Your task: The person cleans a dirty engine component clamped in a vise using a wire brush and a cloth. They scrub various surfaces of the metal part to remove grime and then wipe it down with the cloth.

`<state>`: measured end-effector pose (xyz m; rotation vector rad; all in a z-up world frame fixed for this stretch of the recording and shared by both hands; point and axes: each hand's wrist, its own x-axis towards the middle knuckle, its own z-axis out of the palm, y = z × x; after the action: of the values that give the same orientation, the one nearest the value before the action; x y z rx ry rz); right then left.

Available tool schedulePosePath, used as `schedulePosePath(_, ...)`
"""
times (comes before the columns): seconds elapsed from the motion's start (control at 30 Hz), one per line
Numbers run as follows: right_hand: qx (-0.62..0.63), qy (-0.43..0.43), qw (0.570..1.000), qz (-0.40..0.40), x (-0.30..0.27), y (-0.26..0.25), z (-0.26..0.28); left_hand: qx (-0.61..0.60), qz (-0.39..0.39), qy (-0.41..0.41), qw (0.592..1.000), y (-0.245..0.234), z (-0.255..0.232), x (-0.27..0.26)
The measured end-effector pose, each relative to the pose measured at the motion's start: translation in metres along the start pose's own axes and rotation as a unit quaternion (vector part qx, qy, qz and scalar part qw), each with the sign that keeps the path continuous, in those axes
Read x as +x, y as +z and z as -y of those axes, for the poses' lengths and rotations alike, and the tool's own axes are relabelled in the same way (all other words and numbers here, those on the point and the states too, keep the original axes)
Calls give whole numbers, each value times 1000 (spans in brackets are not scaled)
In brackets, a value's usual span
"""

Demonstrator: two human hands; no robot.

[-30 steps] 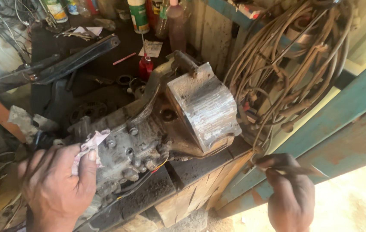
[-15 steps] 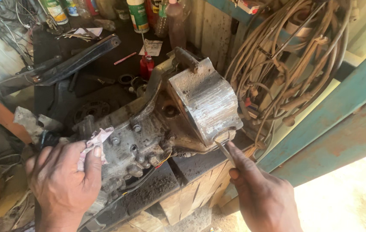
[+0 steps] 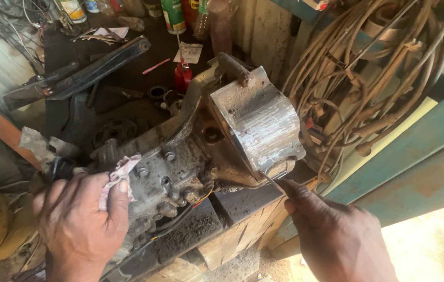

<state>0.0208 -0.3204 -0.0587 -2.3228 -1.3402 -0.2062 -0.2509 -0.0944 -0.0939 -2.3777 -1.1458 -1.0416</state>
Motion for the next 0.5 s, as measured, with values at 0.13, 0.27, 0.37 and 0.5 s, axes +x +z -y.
schedulePosePath(0.13, 13, 25, 999, 15, 5, 12, 5, 14, 32, -16, 999, -3, -5, 7)
schedulePosePath(0.27, 85, -92, 980, -152, 5, 22, 19, 8, 28, 0, 1000, -6, -9, 11)
schedulePosePath(0.37, 31, -95, 977, -190, 10, 17, 19, 9, 31, 10, 999, -8, -9, 11)
schedulePosePath(0.5, 83, -83, 977, -176, 10, 28, 26, 25, 29, 18, 999, -9, -10, 14)
